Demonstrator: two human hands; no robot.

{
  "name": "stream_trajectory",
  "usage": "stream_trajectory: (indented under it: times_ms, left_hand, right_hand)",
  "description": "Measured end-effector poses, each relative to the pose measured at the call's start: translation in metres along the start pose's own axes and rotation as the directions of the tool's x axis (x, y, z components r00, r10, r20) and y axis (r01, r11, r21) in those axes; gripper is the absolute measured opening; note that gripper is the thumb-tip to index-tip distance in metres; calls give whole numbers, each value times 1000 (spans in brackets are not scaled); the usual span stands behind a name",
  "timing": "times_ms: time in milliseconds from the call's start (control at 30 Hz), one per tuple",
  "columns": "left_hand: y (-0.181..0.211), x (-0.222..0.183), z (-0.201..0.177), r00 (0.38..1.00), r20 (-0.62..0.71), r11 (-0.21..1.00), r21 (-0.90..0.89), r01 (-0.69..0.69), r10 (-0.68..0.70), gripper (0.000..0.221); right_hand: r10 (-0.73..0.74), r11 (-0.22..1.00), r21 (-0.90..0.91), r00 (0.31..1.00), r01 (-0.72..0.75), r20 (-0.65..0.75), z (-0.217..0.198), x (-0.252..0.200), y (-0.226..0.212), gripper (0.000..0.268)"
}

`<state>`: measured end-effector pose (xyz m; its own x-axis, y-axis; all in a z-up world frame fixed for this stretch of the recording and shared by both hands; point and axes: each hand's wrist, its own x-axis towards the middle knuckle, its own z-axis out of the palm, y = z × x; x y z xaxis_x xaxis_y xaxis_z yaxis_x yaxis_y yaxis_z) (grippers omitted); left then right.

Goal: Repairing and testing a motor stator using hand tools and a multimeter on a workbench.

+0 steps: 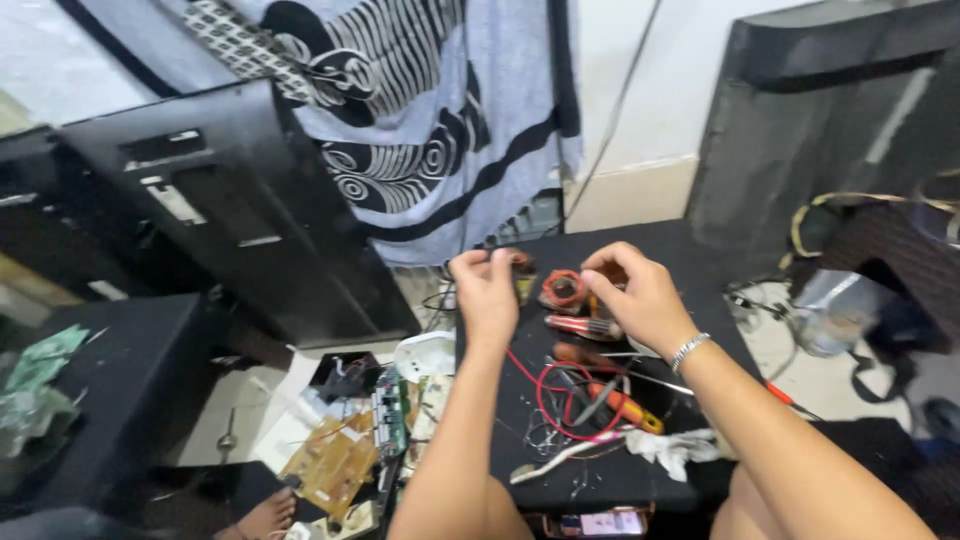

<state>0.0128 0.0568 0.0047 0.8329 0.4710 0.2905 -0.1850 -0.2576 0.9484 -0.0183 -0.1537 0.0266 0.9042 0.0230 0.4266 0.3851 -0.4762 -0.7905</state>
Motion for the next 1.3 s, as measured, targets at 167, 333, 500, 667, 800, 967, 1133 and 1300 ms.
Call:
stream_trajectory:
  times_ms: [167,333,500,667,800,967,1133,1300]
  left_hand:
    - [36,-20,0,999,49,999,-51,16,-13,36]
    - [42,-30,4,993,115,998,-48,-32,37,34]
    - [43,-37,6,972,171,986,-53,-156,163,34]
    - [42,-36,8,983,145,991,-88,-100,113,34]
    - [47,-41,11,989,138,995,-92,-34,46,32]
    - [50,-49,19,994,112,996,-90,2,8,32]
    - [51,-51,23,998,69,993,-114,7,1,31]
    - [48,-47,26,993,1,986,-116,117,-118,34]
  right_hand:
    - [-272,932,-248,962,263,-1,16,-5,-1,26]
    - [-458,811,-433,887,394,-50,30,0,9,30]
    - [-506,736,-569,856,368,-101,29,3,1,14]
    - [-509,782,-468,856,412,-97,26,3,3,14]
    - [-484,833,-384,861,398,-158,33,7,12,25]
    - [-477,818,-445,863,364,-169,32,9,12,24]
    - [-438,843,-426,879,329,-190,41,9,12,22]
    - [-490,812,-460,848,359,-202,51,6,6,17]
